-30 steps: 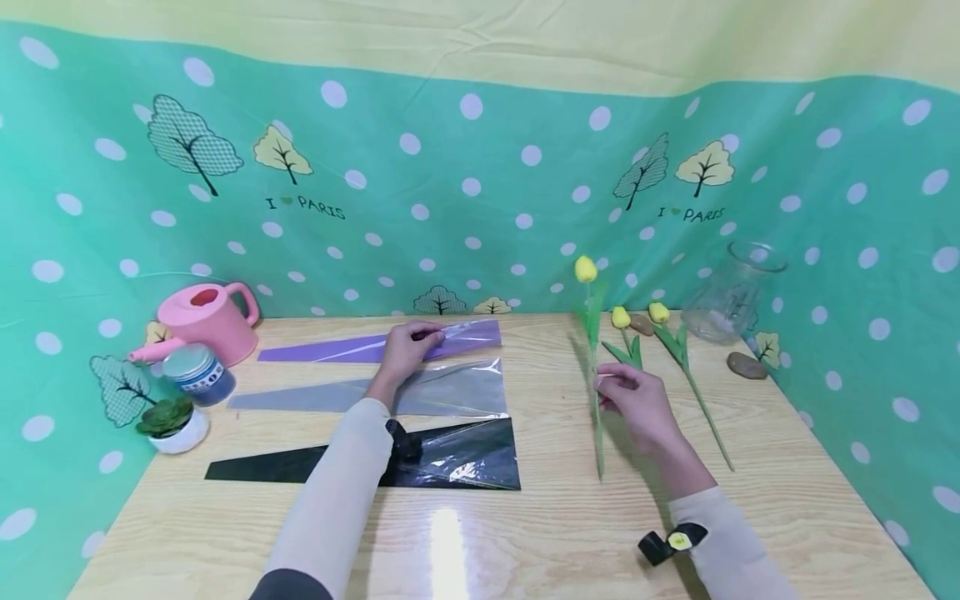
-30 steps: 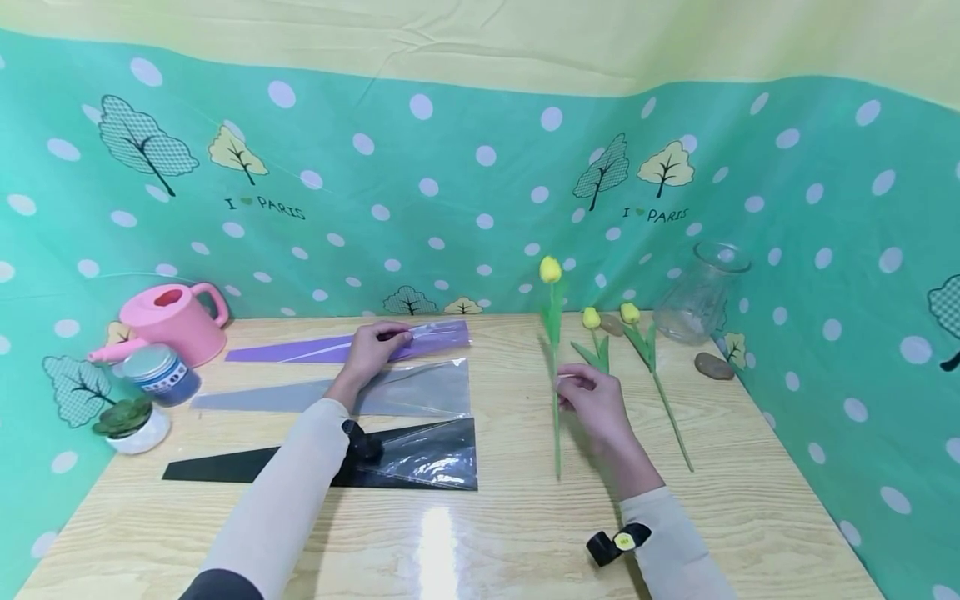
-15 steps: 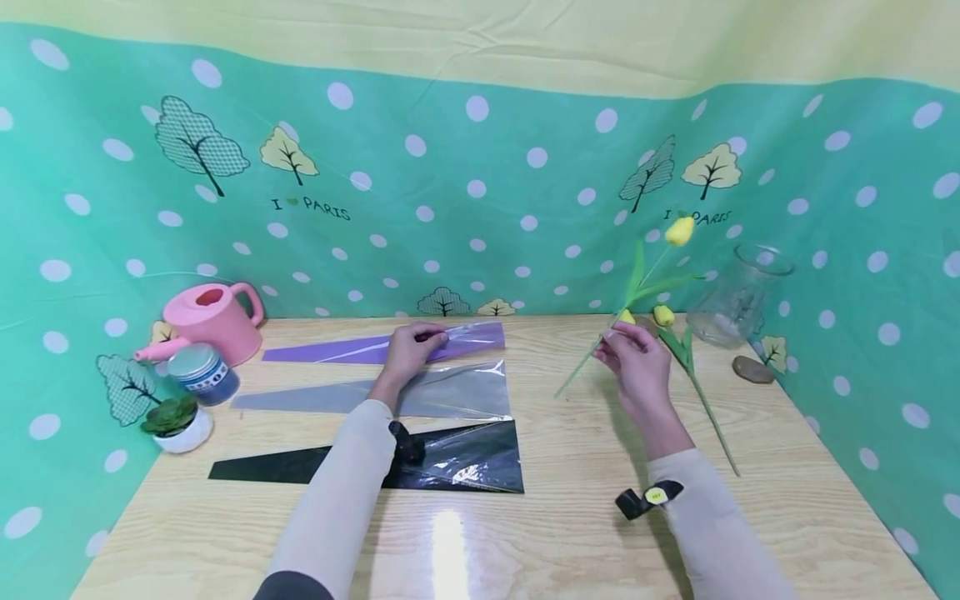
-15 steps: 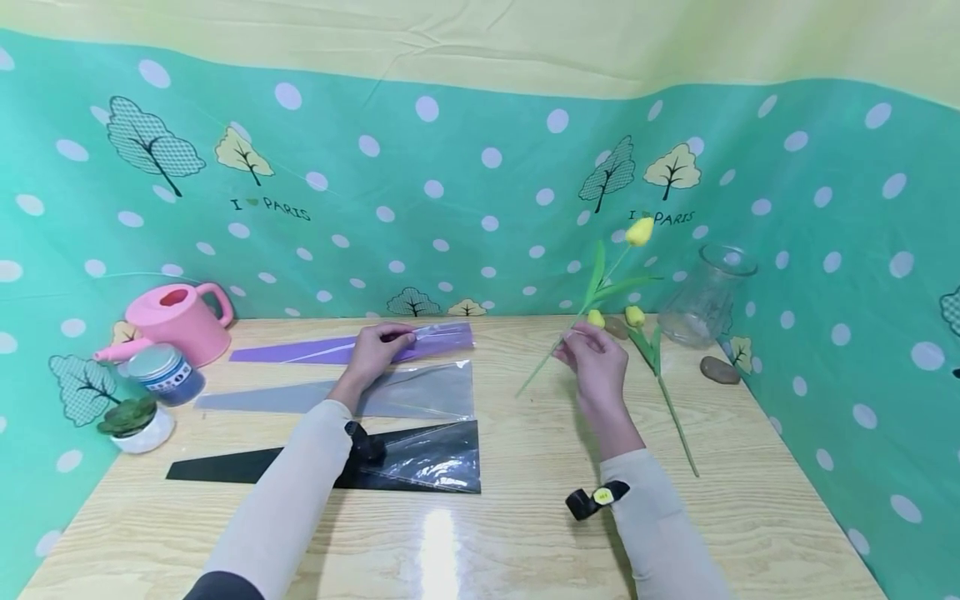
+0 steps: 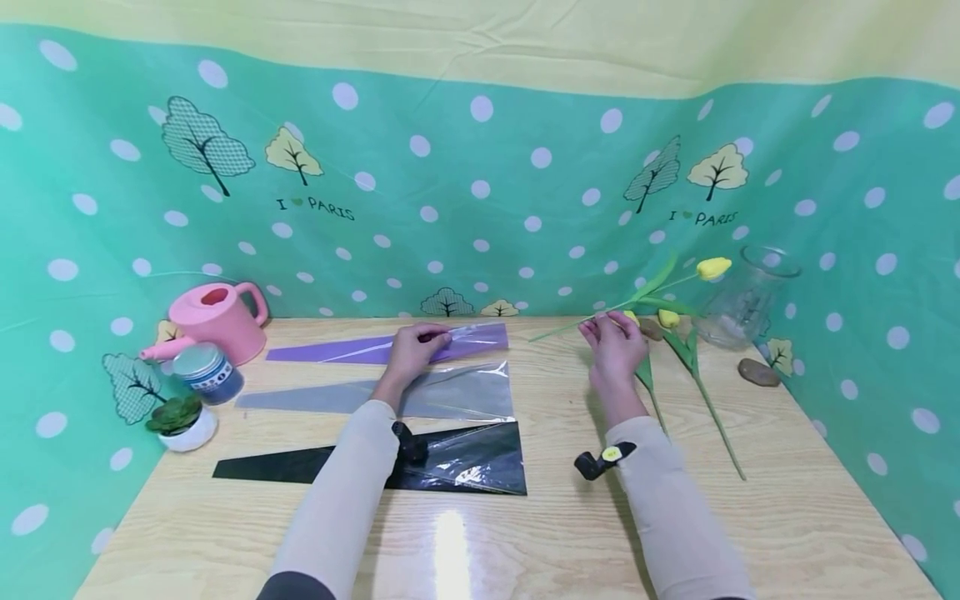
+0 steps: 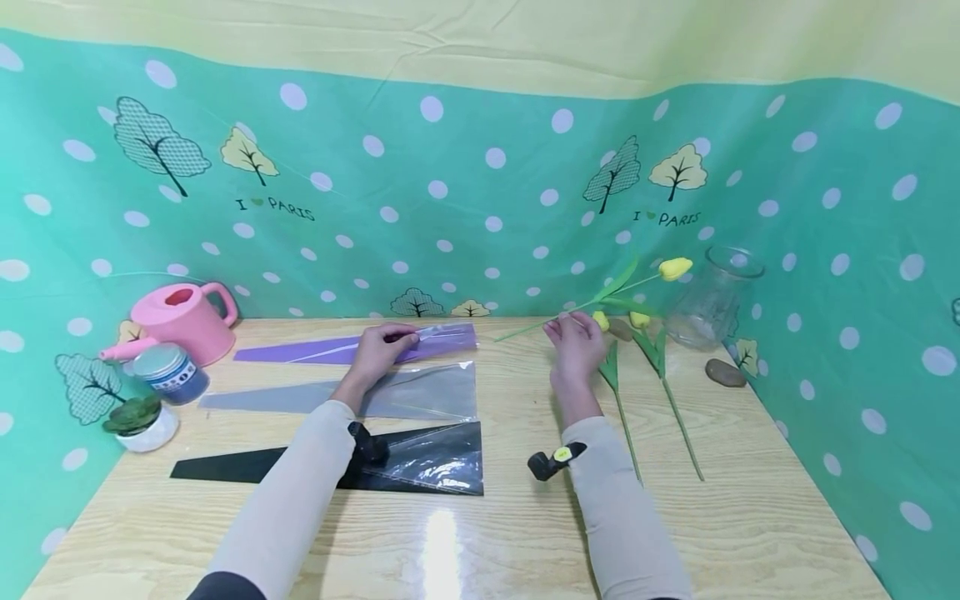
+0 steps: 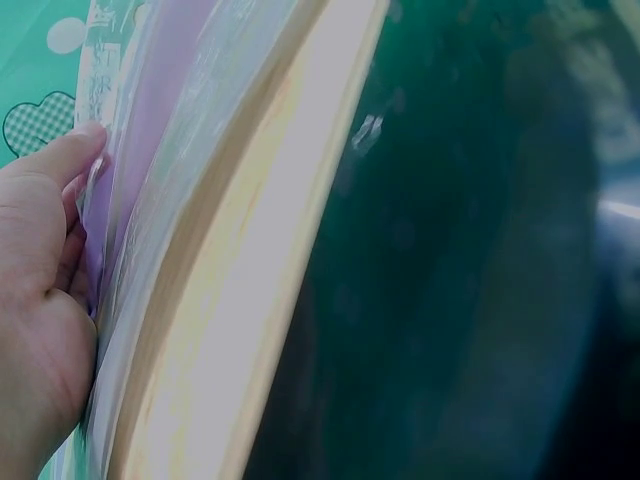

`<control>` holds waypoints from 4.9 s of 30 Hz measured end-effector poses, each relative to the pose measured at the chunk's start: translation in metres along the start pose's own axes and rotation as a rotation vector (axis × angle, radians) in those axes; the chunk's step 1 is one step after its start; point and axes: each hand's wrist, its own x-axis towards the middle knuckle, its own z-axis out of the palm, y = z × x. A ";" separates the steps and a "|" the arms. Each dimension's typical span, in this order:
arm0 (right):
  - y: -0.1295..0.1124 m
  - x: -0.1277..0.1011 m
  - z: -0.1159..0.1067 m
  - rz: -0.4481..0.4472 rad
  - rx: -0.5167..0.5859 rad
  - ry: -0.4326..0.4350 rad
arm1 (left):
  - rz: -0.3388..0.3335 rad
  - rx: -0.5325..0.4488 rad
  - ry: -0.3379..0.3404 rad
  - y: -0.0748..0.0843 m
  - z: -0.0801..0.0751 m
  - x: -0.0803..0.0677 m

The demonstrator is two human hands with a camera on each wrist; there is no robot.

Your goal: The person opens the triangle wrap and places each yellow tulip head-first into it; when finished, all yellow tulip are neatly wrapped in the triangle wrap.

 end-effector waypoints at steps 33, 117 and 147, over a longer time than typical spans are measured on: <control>0.090 -0.030 0.041 0.114 -0.104 0.120 | -0.002 -0.005 0.000 0.001 0.001 -0.001; 0.046 -0.002 0.025 0.210 -0.057 0.224 | 0.011 0.106 -0.037 0.010 0.001 0.004; 0.084 -0.032 0.057 0.263 -0.096 0.139 | 0.052 0.120 -0.030 0.028 0.012 0.010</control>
